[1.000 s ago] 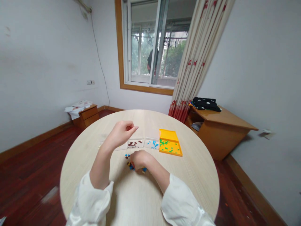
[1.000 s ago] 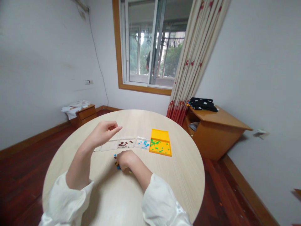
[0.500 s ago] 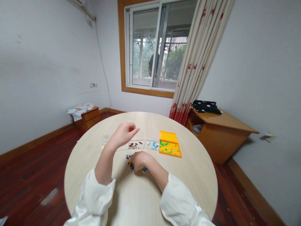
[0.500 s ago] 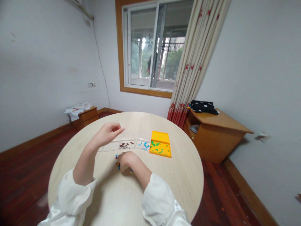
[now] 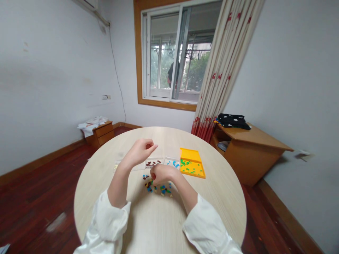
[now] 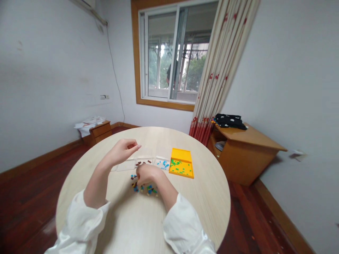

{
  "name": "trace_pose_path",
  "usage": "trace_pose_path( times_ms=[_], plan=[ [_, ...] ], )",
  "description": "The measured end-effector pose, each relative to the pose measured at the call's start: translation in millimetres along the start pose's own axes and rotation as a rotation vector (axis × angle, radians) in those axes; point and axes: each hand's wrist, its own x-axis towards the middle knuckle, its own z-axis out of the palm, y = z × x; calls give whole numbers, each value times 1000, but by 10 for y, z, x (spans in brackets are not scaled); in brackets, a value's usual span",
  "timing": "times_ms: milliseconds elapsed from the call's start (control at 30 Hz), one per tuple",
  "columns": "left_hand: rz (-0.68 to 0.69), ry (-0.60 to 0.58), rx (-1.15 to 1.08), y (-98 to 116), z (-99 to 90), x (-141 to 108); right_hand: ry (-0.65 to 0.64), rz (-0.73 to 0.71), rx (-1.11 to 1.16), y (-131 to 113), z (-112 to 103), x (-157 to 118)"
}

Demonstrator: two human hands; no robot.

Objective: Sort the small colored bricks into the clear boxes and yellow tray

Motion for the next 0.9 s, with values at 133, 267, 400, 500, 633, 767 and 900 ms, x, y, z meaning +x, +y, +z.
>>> trace_pose_path(
  times_ms=[133, 267, 400, 500, 633, 767, 900],
  plan=[
    [-6, -26, -10, 14, -5, -6, 111, -33, 79, 80, -43, -54],
    [-13, -52, -5, 19, -5, -15, 200, -44, 139, 99, -105, -131],
    [3, -111, -7, 10, 9, -17, 286, -47, 196, 97, -163, -206],
    [-1, -139, -25, -7, 25, -14, 362, -80, 238, 123, -195, -247],
    [-12, -178, -56, -26, 35, -13, 483, -130, 326, 174, -234, -301],
    [4, -182, -37, -33, 34, -14, 586, -145, 425, 211, -268, -360],
    [18, -197, -14, -42, 31, -17, 683, -138, 530, 243, -290, -394]
  ],
)
